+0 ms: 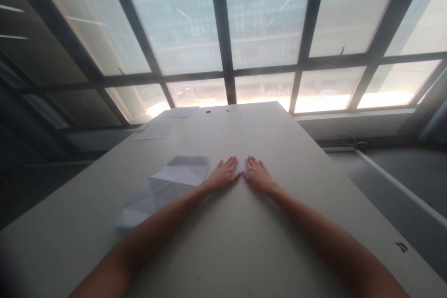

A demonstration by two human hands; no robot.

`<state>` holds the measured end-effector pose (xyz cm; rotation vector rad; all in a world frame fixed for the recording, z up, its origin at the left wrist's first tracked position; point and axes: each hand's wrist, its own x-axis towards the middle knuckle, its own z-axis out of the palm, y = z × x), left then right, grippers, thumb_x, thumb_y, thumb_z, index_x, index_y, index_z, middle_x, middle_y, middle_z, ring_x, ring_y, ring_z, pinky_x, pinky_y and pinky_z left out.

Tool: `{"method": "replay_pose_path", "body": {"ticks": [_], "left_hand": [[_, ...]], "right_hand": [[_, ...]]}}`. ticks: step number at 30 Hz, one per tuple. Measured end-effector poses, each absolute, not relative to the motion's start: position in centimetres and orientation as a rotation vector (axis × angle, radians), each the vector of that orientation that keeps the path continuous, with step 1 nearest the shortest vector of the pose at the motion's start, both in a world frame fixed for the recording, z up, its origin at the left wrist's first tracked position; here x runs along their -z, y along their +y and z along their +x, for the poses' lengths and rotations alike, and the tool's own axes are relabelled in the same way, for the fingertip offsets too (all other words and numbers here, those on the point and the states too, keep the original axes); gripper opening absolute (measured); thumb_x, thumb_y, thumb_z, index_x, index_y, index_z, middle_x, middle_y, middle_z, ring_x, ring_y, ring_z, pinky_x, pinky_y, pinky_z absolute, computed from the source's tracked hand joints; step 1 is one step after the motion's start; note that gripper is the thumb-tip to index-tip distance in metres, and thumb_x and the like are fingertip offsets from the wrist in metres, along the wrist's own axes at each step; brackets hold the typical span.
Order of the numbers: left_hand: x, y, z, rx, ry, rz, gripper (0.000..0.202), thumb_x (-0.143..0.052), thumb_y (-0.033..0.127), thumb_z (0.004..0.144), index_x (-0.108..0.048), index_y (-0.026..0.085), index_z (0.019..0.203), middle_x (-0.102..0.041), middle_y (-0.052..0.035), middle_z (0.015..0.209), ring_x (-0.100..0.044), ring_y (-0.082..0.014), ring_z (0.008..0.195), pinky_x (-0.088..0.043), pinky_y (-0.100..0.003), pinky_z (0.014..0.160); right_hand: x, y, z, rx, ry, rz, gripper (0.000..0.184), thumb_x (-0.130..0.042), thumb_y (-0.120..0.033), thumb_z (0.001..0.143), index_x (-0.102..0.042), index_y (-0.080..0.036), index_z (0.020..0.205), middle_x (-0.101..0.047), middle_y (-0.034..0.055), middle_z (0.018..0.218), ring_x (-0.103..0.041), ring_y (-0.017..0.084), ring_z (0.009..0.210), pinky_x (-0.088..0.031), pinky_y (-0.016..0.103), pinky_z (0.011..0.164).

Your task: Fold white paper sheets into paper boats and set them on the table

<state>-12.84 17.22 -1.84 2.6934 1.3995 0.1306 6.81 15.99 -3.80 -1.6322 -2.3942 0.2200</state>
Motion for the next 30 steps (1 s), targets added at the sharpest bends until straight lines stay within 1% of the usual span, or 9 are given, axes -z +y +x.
{"method": "replay_pose_path", "body": {"ticks": [3, 7, 10, 12, 14, 18, 21, 26, 30], "left_hand": [[1.93, 17.26, -12.81, -0.13, 1.435, 2.679, 0.07, -0.028, 0.052, 0.099, -0.024, 0.009, 0.154, -0.02, -0.0192, 0.161, -0.014, -0.0268, 0.151, -0.012, -0.05, 0.12], [2.11, 17.5, -12.96, -0.135, 1.409, 2.697, 0.068, -0.028, 0.051, 0.1, -0.023, 0.01, 0.154, -0.02, -0.0188, 0.161, -0.014, -0.027, 0.151, -0.012, -0.05, 0.12], [2.07, 17.61, -13.09, -0.145, 1.261, 2.767, 0.06, -0.025, 0.046, 0.102, -0.027, 0.016, 0.154, -0.022, -0.0127, 0.162, -0.013, -0.0247, 0.151, -0.009, -0.052, 0.121], [1.98, 17.62, -13.11, -0.151, 1.158, 2.799, 0.056, -0.024, 0.042, 0.103, -0.028, 0.02, 0.154, -0.025, -0.0087, 0.162, -0.015, -0.0225, 0.151, -0.011, -0.05, 0.121], [1.92, 17.62, -13.08, -0.147, 1.117, 2.798, 0.055, -0.025, 0.04, 0.103, -0.028, 0.022, 0.154, -0.026, -0.0074, 0.162, -0.017, -0.0211, 0.151, -0.013, -0.048, 0.121], [1.92, 17.62, -12.99, -0.149, 1.116, 2.778, 0.056, -0.023, 0.042, 0.104, -0.022, 0.023, 0.157, -0.024, -0.007, 0.162, -0.017, -0.02, 0.151, -0.013, -0.045, 0.121], [2.02, 17.67, -12.97, -0.164, 1.113, 2.777, 0.057, -0.024, 0.042, 0.104, -0.018, 0.024, 0.158, -0.022, -0.0061, 0.163, -0.016, -0.0195, 0.151, -0.013, -0.043, 0.121], [2.27, 17.87, -13.03, -0.175, 1.109, 2.773, 0.057, -0.026, 0.041, 0.104, -0.018, 0.024, 0.158, -0.022, -0.0055, 0.163, -0.017, -0.0195, 0.151, -0.013, -0.043, 0.121], [2.44, 18.0, -13.04, -0.199, 1.096, 2.771, 0.058, -0.025, 0.042, 0.104, -0.019, 0.022, 0.157, -0.023, -0.0054, 0.162, -0.017, -0.0194, 0.151, -0.013, -0.043, 0.122]], "right_hand": [[3.87, 15.9, 6.79, -0.212, -2.325, -1.73, 0.068, -0.029, -0.043, 0.099, -0.03, -0.002, 0.152, -0.023, 0.021, 0.16, -0.016, 0.031, 0.15, -0.012, 0.053, 0.119], [3.98, 15.92, 6.81, -0.209, -2.302, -1.755, 0.068, -0.029, -0.043, 0.099, -0.03, 0.0, 0.152, -0.023, 0.0215, 0.16, -0.016, 0.031, 0.15, -0.011, 0.054, 0.119], [4.09, 15.99, 6.81, -0.202, -2.3, -1.747, 0.069, -0.029, -0.044, 0.098, -0.03, 0.0, 0.152, -0.023, 0.0214, 0.16, -0.017, 0.031, 0.15, -0.011, 0.054, 0.119], [4.12, 16.04, 6.8, -0.202, -2.297, -1.747, 0.069, -0.029, -0.044, 0.098, -0.03, 0.0, 0.152, -0.023, 0.0218, 0.16, -0.017, 0.031, 0.15, -0.011, 0.053, 0.119], [4.08, 16.07, 6.79, -0.205, -2.292, -1.747, 0.069, -0.03, -0.044, 0.098, -0.031, -0.001, 0.152, -0.024, 0.0221, 0.16, -0.017, 0.031, 0.15, -0.011, 0.052, 0.12], [3.78, 16.05, 6.82, -0.223, -2.384, -1.612, 0.064, -0.031, -0.041, 0.098, -0.031, -0.007, 0.153, -0.026, 0.0181, 0.16, -0.018, 0.026, 0.15, -0.01, 0.051, 0.12], [3.6, 15.96, 6.85, -0.201, -2.449, -1.506, 0.06, -0.028, -0.036, 0.099, -0.031, -0.01, 0.154, -0.03, 0.0154, 0.159, -0.022, 0.024, 0.149, -0.004, 0.053, 0.12], [3.62, 15.87, 6.77, -0.175, -2.426, -1.504, 0.059, -0.027, -0.033, 0.099, -0.032, -0.009, 0.153, -0.033, 0.0156, 0.158, -0.024, 0.024, 0.148, 0.002, 0.055, 0.12], [3.69, 15.93, 6.73, -0.177, -2.422, -1.523, 0.06, -0.028, -0.034, 0.099, -0.032, -0.007, 0.153, -0.032, 0.0161, 0.158, -0.024, 0.024, 0.149, -0.001, 0.053, 0.121]]}}
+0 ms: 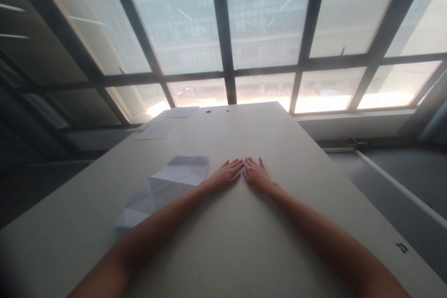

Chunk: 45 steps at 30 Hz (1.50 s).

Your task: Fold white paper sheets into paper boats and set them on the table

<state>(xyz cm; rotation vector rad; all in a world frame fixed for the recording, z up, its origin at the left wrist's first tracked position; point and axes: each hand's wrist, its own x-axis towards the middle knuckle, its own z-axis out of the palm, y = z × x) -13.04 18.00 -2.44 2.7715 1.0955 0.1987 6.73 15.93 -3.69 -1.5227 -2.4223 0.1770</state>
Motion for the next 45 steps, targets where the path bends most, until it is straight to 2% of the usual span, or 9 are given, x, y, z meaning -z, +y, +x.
{"method": "replay_pose_path", "body": {"ticks": [7, 14, 28, 37, 45], "left_hand": [[2.42, 17.92, -13.12, -0.173, 1.141, 2.767, 0.058, -0.021, 0.044, 0.104, -0.022, 0.02, 0.157, -0.024, -0.0066, 0.162, -0.017, -0.0197, 0.151, -0.012, -0.045, 0.122], [2.39, 17.92, -13.19, -0.182, 1.136, 2.763, 0.057, -0.022, 0.043, 0.104, -0.027, 0.02, 0.155, -0.024, -0.0072, 0.162, -0.017, -0.0204, 0.151, -0.012, -0.046, 0.121], [2.51, 17.95, -13.17, -0.221, 1.123, 2.759, 0.055, -0.024, 0.042, 0.104, -0.029, 0.021, 0.155, -0.026, -0.0081, 0.161, -0.02, -0.0216, 0.15, -0.014, -0.048, 0.121], [2.64, 17.99, -13.13, -0.226, 1.115, 2.768, 0.057, -0.025, 0.043, 0.104, -0.022, 0.022, 0.157, -0.026, -0.0071, 0.161, -0.02, -0.0219, 0.15, -0.013, -0.048, 0.121], [2.35, 17.6, -13.02, -0.197, 1.188, 2.766, 0.062, -0.017, 0.052, 0.103, -0.02, 0.021, 0.157, -0.022, -0.0089, 0.162, -0.017, -0.0226, 0.151, -0.009, -0.05, 0.121]], "right_hand": [[3.77, 15.8, 6.66, -0.17, -2.377, -1.662, 0.062, -0.027, -0.038, 0.1, -0.032, -0.006, 0.153, -0.027, 0.0179, 0.16, -0.02, 0.027, 0.15, -0.011, 0.049, 0.12], [3.69, 15.59, 6.46, -0.18, -2.293, -1.765, 0.065, -0.029, -0.04, 0.1, -0.031, -0.001, 0.152, -0.025, 0.0216, 0.16, -0.018, 0.03, 0.149, -0.011, 0.052, 0.119], [4.03, 15.94, 6.67, -0.19, -2.283, -1.729, 0.064, -0.033, -0.038, 0.1, -0.032, 0.0, 0.151, -0.028, 0.0224, 0.159, -0.02, 0.031, 0.149, -0.011, 0.051, 0.119], [3.8, 15.98, 6.68, -0.22, -2.363, -1.62, 0.06, -0.032, -0.04, 0.101, -0.034, -0.011, 0.153, -0.026, 0.0171, 0.16, -0.017, 0.027, 0.15, -0.007, 0.051, 0.12], [3.67, 15.92, 6.88, -0.222, -2.422, -1.542, 0.063, -0.031, -0.041, 0.1, -0.033, -0.008, 0.153, -0.028, 0.0171, 0.159, -0.02, 0.026, 0.15, -0.009, 0.048, 0.121]]}}
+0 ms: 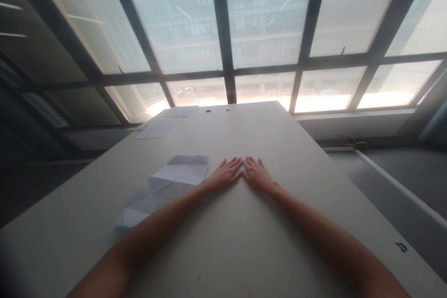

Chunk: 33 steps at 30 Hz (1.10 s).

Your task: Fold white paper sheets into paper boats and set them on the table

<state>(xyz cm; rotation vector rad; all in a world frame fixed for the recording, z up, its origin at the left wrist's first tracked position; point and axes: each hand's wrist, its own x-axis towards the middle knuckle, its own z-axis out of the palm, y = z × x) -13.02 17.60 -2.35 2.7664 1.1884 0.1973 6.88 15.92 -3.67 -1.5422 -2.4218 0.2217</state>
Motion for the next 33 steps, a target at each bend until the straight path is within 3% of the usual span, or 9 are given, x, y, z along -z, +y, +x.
{"method": "replay_pose_path", "body": {"ticks": [10, 15, 21, 26, 30, 33], "left_hand": [[2.0, 17.1, -12.7, -0.174, 1.516, 2.648, 0.075, -0.027, 0.06, 0.099, -0.027, 0.009, 0.153, -0.022, -0.0185, 0.161, -0.016, -0.0275, 0.151, -0.013, -0.053, 0.12], [1.7, 17.3, -13.1, -0.189, 1.301, 2.699, 0.069, -0.03, 0.057, 0.1, -0.026, 0.016, 0.155, -0.022, -0.0145, 0.162, -0.015, -0.0264, 0.151, -0.011, -0.056, 0.119], [1.4, 17.3, -13.5, -0.243, 1.149, 2.683, 0.074, -0.047, 0.061, 0.094, -0.029, 0.022, 0.154, -0.027, -0.0128, 0.16, -0.02, -0.0278, 0.15, -0.009, -0.057, 0.119], [1.6, 17.8, -13.4, -0.352, 1.152, 2.662, 0.064, -0.051, 0.053, 0.095, -0.04, 0.021, 0.149, -0.041, -0.0117, 0.154, -0.03, -0.0258, 0.146, -0.016, -0.049, 0.121], [1.6, 18.0, -13.5, -0.342, 1.027, 2.674, 0.078, -0.06, 0.059, 0.088, -0.037, 0.02, 0.151, -0.036, -0.0128, 0.156, -0.028, -0.0275, 0.147, -0.019, -0.048, 0.121], [1.6, 18.0, -13.5, -0.389, 1.017, 2.657, 0.071, -0.06, 0.053, 0.09, -0.041, 0.018, 0.149, -0.041, -0.0124, 0.153, -0.032, -0.0269, 0.146, -0.022, -0.047, 0.121]], "right_hand": [[3.9, 16.0, 6.6, -0.177, -2.403, -1.57, 0.062, -0.033, -0.038, 0.099, -0.036, -0.004, 0.15, -0.031, 0.0213, 0.157, -0.025, 0.028, 0.148, -0.013, 0.048, 0.12], [4.2, 16.2, 6.8, -0.175, -2.347, -1.627, 0.062, -0.034, -0.038, 0.098, -0.036, -0.003, 0.15, -0.032, 0.0207, 0.157, -0.024, 0.029, 0.148, -0.013, 0.048, 0.12], [4.5, 16.9, 7.2, -0.174, -2.256, -1.723, 0.059, -0.037, -0.036, 0.098, -0.039, -0.005, 0.148, -0.033, 0.0212, 0.157, -0.023, 0.029, 0.148, -0.012, 0.048, 0.119], [3.8, 16.7, 7.6, -0.114, -2.262, -1.693, 0.047, -0.04, -0.032, 0.098, -0.053, -0.012, 0.139, -0.037, 0.0196, 0.155, -0.026, 0.028, 0.147, -0.012, 0.049, 0.119], [3.2, 16.6, 8.0, -0.045, -2.265, -1.65, 0.04, -0.041, -0.028, 0.098, -0.061, -0.015, 0.131, -0.042, 0.0174, 0.153, -0.029, 0.027, 0.146, -0.009, 0.05, 0.119], [3.0, 16.8, 8.3, -0.06, -2.263, -1.655, 0.038, -0.041, -0.025, 0.098, -0.063, -0.016, 0.128, -0.047, 0.0161, 0.149, -0.033, 0.027, 0.143, -0.009, 0.052, 0.118]]}}
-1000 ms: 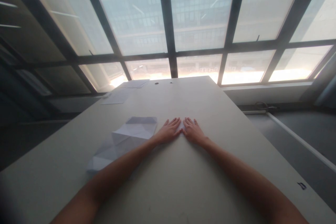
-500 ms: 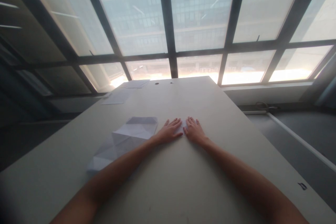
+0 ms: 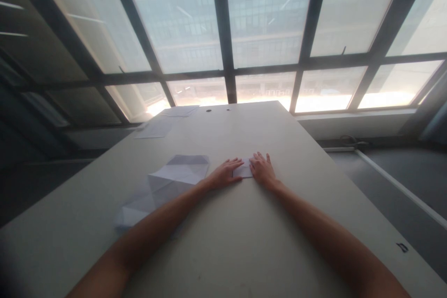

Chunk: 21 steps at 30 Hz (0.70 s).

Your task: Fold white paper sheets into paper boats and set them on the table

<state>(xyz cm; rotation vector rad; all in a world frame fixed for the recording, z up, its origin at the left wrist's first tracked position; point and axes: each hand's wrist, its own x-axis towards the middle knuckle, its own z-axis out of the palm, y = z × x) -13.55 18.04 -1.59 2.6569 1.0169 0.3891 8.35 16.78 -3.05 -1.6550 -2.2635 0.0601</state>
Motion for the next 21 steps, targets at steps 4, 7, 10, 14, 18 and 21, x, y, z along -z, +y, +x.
{"method": "replay_pose_path", "body": {"ticks": [4, 7, 10, 14, 18, 21], "left_hand": [[1.6, 18.0, -13.6, -0.446, 1.001, 2.644, 0.056, -0.06, 0.045, 0.091, -0.053, 0.019, 0.14, -0.049, -0.0111, 0.148, -0.039, -0.026, 0.142, -0.031, -0.043, 0.118], [1.4, 17.9, -13.6, -0.475, 0.983, 2.64, 0.049, -0.058, 0.044, 0.093, -0.058, 0.02, 0.136, -0.051, -0.0105, 0.146, -0.042, -0.0264, 0.14, -0.034, -0.043, 0.116], [1.4, 17.9, -13.5, -0.487, 1.004, 2.649, 0.044, -0.054, 0.044, 0.096, -0.061, 0.021, 0.133, -0.052, -0.0097, 0.146, -0.043, -0.0251, 0.139, -0.035, -0.041, 0.116], [1.4, 18.1, -13.4, -0.481, 1.001, 2.677, 0.036, -0.042, 0.04, 0.101, -0.066, 0.027, 0.124, -0.06, -0.0038, 0.138, -0.047, -0.0209, 0.136, -0.039, -0.036, 0.114], [1.4, 18.3, -13.5, -0.522, 1.118, 2.615, 0.041, -0.034, 0.041, 0.104, -0.072, 0.027, 0.111, -0.069, -0.003, 0.123, -0.061, -0.0202, 0.12, -0.046, -0.032, 0.104], [1.6, 18.5, -13.6, -0.574, 1.286, 2.549, 0.047, -0.033, 0.048, 0.103, -0.074, 0.025, 0.102, -0.074, -0.0057, 0.109, -0.069, -0.0219, 0.101, -0.05, -0.032, 0.095]], "right_hand": [[3.0, 17.0, 8.6, -0.113, -2.26, -1.652, 0.037, -0.042, -0.023, 0.098, -0.064, -0.018, 0.126, -0.051, 0.0145, 0.147, -0.038, 0.025, 0.141, -0.014, 0.051, 0.118], [2.9, 17.0, 8.6, -0.106, -2.254, -1.595, 0.035, -0.043, -0.02, 0.097, -0.066, -0.018, 0.123, -0.052, 0.0143, 0.146, -0.039, 0.023, 0.14, -0.014, 0.048, 0.118], [2.6, 16.8, 8.6, -0.091, -2.26, -1.53, 0.033, -0.044, -0.019, 0.096, -0.07, -0.019, 0.116, -0.058, 0.0127, 0.14, -0.043, 0.022, 0.138, -0.013, 0.047, 0.119], [1.9, 16.3, 8.5, -0.101, -2.274, -1.477, 0.033, -0.04, -0.03, 0.102, -0.071, -0.022, 0.11, -0.068, 0.0097, 0.126, -0.052, 0.021, 0.129, -0.012, 0.048, 0.119], [0.9, 15.5, 8.3, -0.114, -2.337, -1.374, 0.038, -0.04, -0.043, 0.102, -0.071, -0.024, 0.113, -0.069, 0.008, 0.124, -0.06, 0.021, 0.119, -0.021, 0.043, 0.116], [0.4, 15.1, 8.2, -0.122, -2.396, -1.334, 0.034, -0.049, -0.044, 0.097, -0.071, -0.024, 0.114, -0.069, 0.0081, 0.124, -0.061, 0.022, 0.115, -0.036, 0.035, 0.106]]}}
